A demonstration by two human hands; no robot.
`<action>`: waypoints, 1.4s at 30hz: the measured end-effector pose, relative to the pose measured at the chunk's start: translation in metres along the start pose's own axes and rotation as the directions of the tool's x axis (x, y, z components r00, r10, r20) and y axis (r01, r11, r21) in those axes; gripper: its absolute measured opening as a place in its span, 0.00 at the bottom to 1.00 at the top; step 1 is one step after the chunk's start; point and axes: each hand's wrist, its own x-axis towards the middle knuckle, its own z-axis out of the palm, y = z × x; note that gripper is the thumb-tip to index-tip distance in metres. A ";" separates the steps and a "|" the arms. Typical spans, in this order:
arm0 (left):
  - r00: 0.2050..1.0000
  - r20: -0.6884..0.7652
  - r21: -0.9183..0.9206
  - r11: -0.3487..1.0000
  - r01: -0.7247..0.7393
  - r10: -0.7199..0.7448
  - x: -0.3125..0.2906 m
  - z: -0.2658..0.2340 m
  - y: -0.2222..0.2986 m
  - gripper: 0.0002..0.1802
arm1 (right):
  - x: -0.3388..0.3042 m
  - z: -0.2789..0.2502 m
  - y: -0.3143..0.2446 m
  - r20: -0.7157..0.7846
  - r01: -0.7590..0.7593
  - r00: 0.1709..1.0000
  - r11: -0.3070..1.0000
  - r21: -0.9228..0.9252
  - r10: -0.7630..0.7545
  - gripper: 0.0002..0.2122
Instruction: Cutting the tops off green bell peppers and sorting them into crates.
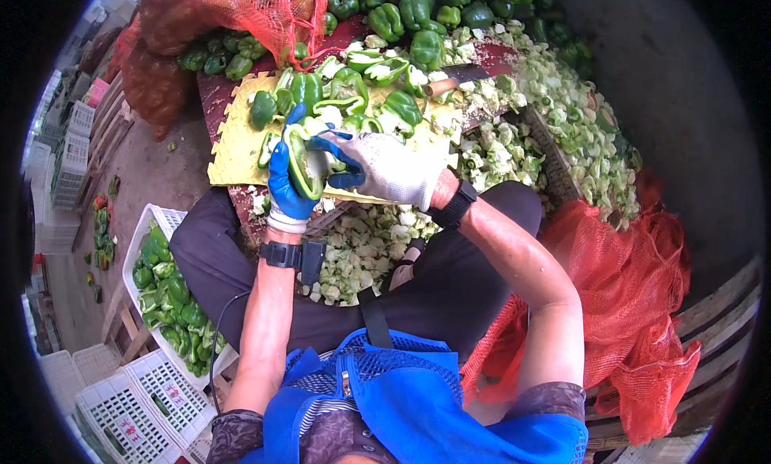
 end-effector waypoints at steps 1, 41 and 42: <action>1.000 0.013 0.174 0.985 0.001 -0.003 -0.002 -0.001 0.006 0.40 | 0.003 0.009 0.002 -0.039 0.072 0.997 0.997 -0.040 -0.074 0.33; 0.991 -0.126 0.366 0.930 0.013 0.036 -0.013 0.040 -0.014 0.29 | -0.014 0.046 0.000 -0.511 -0.112 0.847 0.888 -0.445 -0.149 0.19; 0.991 -0.107 0.467 0.884 -0.019 0.078 -0.014 0.041 -0.016 0.28 | -0.014 0.048 0.005 -0.498 -0.129 0.853 0.861 -0.492 -0.157 0.18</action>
